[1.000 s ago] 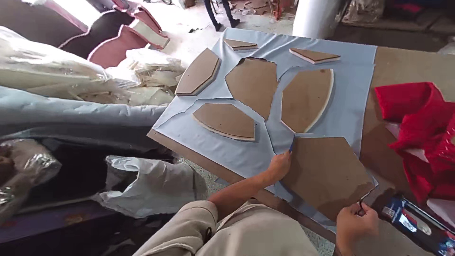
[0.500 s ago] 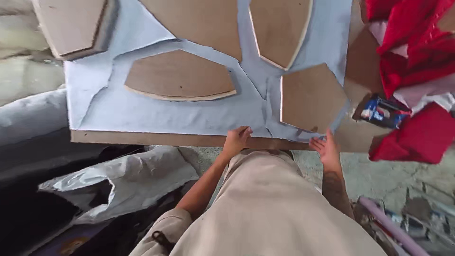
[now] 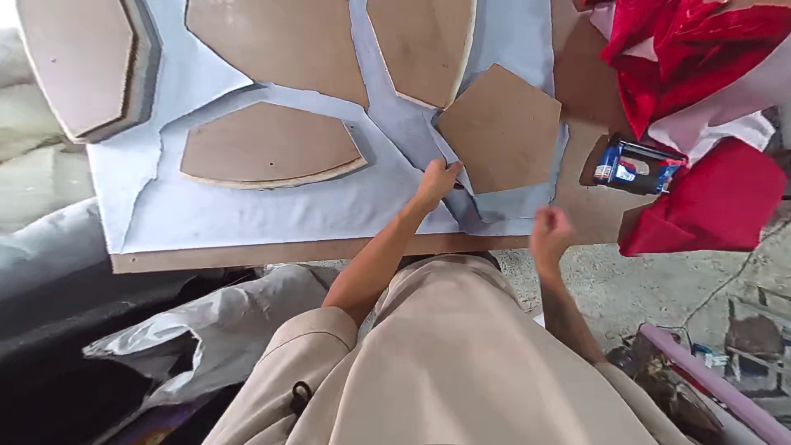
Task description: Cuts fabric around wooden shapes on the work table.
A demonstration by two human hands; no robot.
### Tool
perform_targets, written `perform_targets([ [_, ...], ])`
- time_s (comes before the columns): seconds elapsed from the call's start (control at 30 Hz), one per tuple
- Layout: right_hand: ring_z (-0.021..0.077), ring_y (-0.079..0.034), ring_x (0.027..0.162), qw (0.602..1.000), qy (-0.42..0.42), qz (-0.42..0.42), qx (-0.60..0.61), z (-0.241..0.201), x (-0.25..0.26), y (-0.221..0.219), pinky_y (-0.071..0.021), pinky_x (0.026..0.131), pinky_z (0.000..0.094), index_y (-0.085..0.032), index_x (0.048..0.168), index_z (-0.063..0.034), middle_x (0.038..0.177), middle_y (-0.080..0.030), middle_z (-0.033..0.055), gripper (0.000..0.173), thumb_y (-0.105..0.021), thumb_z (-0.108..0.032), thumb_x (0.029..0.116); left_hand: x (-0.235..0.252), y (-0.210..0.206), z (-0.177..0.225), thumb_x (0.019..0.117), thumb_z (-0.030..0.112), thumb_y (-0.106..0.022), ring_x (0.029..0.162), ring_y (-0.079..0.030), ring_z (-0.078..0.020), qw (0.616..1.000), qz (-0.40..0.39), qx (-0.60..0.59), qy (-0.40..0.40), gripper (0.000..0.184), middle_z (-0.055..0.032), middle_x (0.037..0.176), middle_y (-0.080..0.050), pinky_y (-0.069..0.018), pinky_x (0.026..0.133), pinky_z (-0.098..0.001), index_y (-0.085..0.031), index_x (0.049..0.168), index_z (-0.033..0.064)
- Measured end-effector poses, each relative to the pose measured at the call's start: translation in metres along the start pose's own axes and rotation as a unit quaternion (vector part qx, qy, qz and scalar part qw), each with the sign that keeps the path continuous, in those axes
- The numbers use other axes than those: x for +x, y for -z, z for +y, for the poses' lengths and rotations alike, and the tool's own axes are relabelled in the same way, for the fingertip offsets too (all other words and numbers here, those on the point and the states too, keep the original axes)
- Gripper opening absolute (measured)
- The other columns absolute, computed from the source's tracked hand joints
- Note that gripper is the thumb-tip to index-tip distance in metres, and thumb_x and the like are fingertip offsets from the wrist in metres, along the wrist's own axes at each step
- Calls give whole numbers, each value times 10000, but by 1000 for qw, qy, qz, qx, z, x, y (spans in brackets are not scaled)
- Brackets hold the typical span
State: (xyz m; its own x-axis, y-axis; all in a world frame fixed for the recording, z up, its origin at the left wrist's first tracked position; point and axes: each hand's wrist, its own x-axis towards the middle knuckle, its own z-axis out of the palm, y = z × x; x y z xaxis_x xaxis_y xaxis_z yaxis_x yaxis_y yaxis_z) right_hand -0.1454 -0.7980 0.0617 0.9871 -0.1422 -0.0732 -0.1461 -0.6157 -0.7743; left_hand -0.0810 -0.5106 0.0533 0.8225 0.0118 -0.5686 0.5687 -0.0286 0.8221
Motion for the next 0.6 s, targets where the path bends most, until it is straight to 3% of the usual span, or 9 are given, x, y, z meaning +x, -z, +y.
perform_targets([
  [0.03, 200, -710, 864, 992, 69, -98, -40, -3, -24, -8, -605, 796, 409, -717, 975, 11, 913, -721, 117, 332, -545, -267, 1037, -6, -5, 8, 1087, 379, -497, 904, -747, -257, 1000, 0, -15, -1, 412, -159, 1089, -716, -644, 799, -464, -595, 1265, 20],
  [0.1, 215, -623, 1256, 939, 189, -280, -67, -6, -49, -48, -519, 1074, 416, -739, 1161, -78, 1268, -697, 92, 307, -549, -287, 1040, -9, -10, 19, 1094, 364, -487, 893, -752, -259, 999, 9, -34, 2, 404, -166, 1095, -710, -651, 794, -466, -586, 1268, 12],
  [0.17, 301, -368, 1512, 903, 272, -319, -95, -12, -49, -92, -362, 1226, 481, -573, 1455, -93, 1579, -471, 131, 464, -513, -314, 1052, -9, -11, 21, 1091, 385, -485, 878, -748, -245, 1000, 18, -20, 0, 418, -161, 1068, -709, -647, 793, -452, -594, 1251, 15],
  [0.2, 311, -381, 1505, 905, 273, -300, -129, -18, -41, -104, -410, 1191, 491, -477, 1534, -80, 1620, -411, 143, 538, -479, -336, 1061, -9, -14, 21, 1085, 402, -491, 868, -743, -244, 1000, 25, -4, -2, 430, -160, 1042, -711, -643, 791, -454, -606, 1229, 13],
  [0.27, 320, -551, 1375, 923, 196, -271, -192, -29, -26, -117, -520, 1058, 510, -339, 1595, -26, 1576, -458, 191, 614, -408, -366, 1089, -12, -17, 24, 1072, 420, -508, 869, -704, -266, 998, 39, 52, 2, 456, -178, 990, -684, -602, 809, -478, -615, 1161, -15],
  [0.33, 436, -509, 1379, 946, 112, -273, -134, -39, -15, -128, -398, 1160, 544, -322, 1542, 110, 1502, -465, 336, 582, -387, -284, 1119, -10, -8, 36, 1077, 351, -517, 917, -715, -287, 993, 58, 100, -5, 443, -213, 999, -703, -589, 872, -480, -647, 1133, -69],
  [0.47, 386, -577, 1306, 976, 121, -168, -66, -15, 1, -127, -423, 1133, 509, -525, 1394, 123, 1361, -591, 319, 477, -404, -245, 1115, -6, 3, 37, 1081, 298, -493, 957, -702, -324, 991, 41, 109, -66, 429, -244, 1025, -693, -565, 890, -513, -656, 1111, -97],
  [0.53, 359, -620, 1261, 968, 176, -112, -140, -13, -12, -106, -468, 1082, 569, -613, 1343, 46, 1312, -651, 253, 433, -527, -277, 1068, -12, 6, 21, 1084, 288, -482, 953, -701, -335, 990, 23, 92, -102, 421, -247, 1013, -692, -565, 883, -530, -658, 1099, -94],
  [0.6, 460, -624, 1211, 938, 206, -73, -269, -19, -26, -95, -464, 1021, 676, -659, 1241, 74, 1237, -662, 309, 424, -644, -265, 987, -32, 24, 4, 1082, 239, -486, 994, -701, -340, 982, 2, 94, -163, 363, -235, 1035, -706, -550, 927, -543, -668, 1135, -70],
])
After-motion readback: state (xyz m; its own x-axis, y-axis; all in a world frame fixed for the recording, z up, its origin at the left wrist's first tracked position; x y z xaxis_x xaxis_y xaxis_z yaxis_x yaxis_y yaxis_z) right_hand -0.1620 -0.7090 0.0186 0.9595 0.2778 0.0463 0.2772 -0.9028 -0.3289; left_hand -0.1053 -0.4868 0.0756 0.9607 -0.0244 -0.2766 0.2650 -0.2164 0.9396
